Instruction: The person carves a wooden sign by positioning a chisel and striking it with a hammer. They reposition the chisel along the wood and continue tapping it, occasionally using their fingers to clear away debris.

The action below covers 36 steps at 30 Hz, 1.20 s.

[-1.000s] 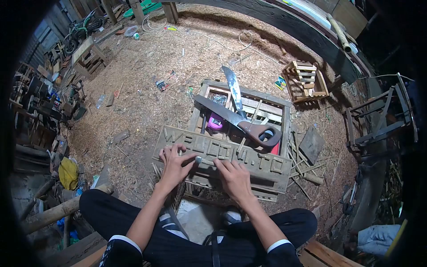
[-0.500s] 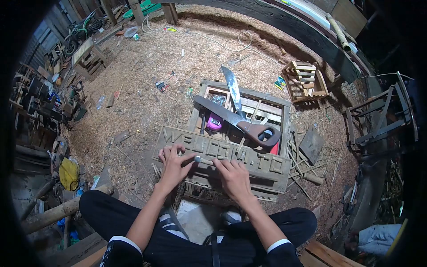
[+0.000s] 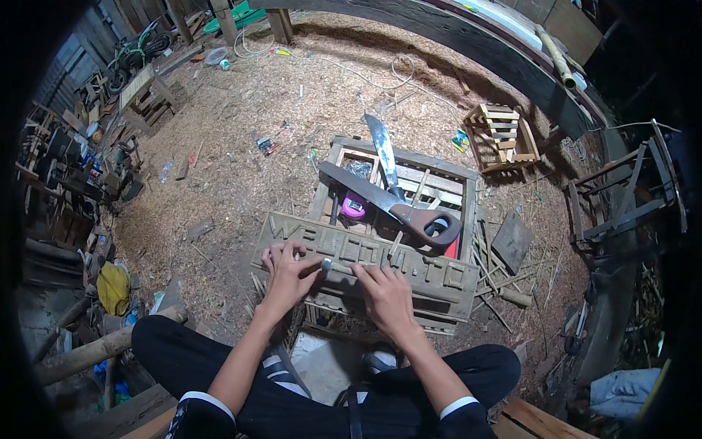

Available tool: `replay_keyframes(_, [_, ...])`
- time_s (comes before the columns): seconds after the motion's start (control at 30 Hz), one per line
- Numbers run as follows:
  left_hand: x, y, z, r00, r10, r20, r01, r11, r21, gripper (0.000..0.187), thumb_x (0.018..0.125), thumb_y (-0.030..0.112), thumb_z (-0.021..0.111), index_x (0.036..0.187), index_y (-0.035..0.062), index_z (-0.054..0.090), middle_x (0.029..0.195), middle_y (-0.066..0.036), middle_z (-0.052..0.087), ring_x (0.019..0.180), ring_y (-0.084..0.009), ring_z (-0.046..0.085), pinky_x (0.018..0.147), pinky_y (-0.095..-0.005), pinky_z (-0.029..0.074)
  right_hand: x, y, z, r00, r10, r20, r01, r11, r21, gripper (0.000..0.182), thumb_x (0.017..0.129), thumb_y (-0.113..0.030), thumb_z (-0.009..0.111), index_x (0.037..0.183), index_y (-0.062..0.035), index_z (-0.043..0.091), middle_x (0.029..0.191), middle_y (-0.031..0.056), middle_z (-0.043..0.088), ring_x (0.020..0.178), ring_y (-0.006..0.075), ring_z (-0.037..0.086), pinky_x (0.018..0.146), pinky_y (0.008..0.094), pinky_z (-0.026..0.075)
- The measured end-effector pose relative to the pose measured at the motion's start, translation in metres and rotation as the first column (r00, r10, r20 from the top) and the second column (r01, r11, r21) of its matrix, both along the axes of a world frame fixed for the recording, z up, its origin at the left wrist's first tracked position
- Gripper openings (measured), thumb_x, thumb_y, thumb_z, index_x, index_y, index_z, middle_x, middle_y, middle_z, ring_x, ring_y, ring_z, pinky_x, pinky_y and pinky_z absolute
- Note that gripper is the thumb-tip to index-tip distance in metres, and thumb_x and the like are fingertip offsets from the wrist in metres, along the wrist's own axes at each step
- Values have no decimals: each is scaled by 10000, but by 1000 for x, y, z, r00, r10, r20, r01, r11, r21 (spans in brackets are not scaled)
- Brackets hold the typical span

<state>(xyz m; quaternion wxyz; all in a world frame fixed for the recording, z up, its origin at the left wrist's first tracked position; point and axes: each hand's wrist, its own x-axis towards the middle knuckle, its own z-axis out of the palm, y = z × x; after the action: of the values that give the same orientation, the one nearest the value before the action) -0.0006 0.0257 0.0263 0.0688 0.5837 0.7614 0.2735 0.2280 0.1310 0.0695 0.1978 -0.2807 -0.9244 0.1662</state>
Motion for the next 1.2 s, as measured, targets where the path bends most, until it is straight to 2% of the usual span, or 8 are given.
replay_keyframes(0.03, [0, 1, 0, 1000, 0, -10, 0, 1000, -2, 335, 788, 270, 887, 1118, 231, 845, 1220, -68, 561, 1257, -295, 454, 1092, -514, 240, 1, 0, -3, 1000, 14, 21, -14, 1000, 2, 483, 895, -61, 703, 1371, -140, 672, 1065, 44, 698, 934, 255, 644, 780, 401, 479])
replay_keyframes(0.17, [0, -1, -1, 1000, -3, 3, 3, 1000, -6, 338, 789, 275, 888, 1122, 232, 844, 1220, -72, 562, 1254, -295, 457, 1088, -513, 243, -2, -2, 4, 1000, 3, 3, -3, 1000, 10, 479, 907, -69, 700, 1378, -146, 670, 1052, 46, 693, 918, 257, 639, 773, 402, 476])
replay_keyframes(0.27, [0, 0, -1, 1000, -11, -17, 11, 1000, 20, 347, 788, 277, 888, 1129, 234, 843, 1217, -74, 563, 1255, -298, 458, 1101, -523, 237, -1, -1, -7, 999, 22, 40, -23, 999, 32, 491, 899, -64, 704, 1382, -145, 669, 1048, 51, 692, 912, 259, 638, 772, 401, 476])
replay_keyframes(0.43, [-1, 1, 0, 1000, 1, 25, -1, 1000, -16, 354, 793, 269, 883, 1142, 227, 839, 1221, -77, 563, 1264, -311, 455, 1138, -552, 224, -4, -2, -1, 1000, 13, 3, -13, 1000, 8, 502, 889, -54, 707, 1383, -137, 667, 1054, 60, 696, 918, 264, 641, 775, 408, 481])
replay_keyframes(0.9, [-4, 3, 3, 999, -18, 36, 19, 999, -32, 345, 788, 240, 877, 1130, 218, 835, 1212, -67, 563, 1278, -306, 455, 1130, -557, 238, -2, -1, -5, 1000, 5, 17, -5, 1000, -7, 516, 880, -36, 716, 1385, -129, 663, 1080, 72, 695, 941, 277, 651, 782, 420, 494])
replay_keyframes(1.0, [-3, 2, 5, 999, -21, 32, 22, 999, -37, 343, 791, 243, 876, 1130, 217, 834, 1208, -65, 565, 1278, -306, 456, 1129, -562, 238, -1, -5, -8, 999, -13, -29, 12, 999, -33, 505, 886, -41, 713, 1381, -128, 666, 1072, 70, 698, 939, 279, 652, 777, 422, 497])
replay_keyframes(1.1, [-3, 4, 6, 999, -26, 32, 28, 999, -36, 343, 795, 238, 874, 1134, 217, 832, 1209, -65, 565, 1278, -307, 457, 1130, -570, 237, -1, -5, -4, 998, -14, 55, 18, 997, -72, 492, 892, -48, 710, 1376, -127, 669, 1067, 66, 702, 946, 277, 656, 780, 424, 500])
replay_keyframes(1.2, [-3, 2, 5, 999, -26, 39, 27, 999, -38, 347, 795, 232, 873, 1139, 214, 829, 1213, -66, 565, 1278, -308, 457, 1133, -574, 236, -1, -6, -1, 998, -51, -35, 49, 997, -53, 475, 900, -57, 709, 1369, -125, 671, 1067, 65, 704, 953, 275, 659, 774, 424, 499])
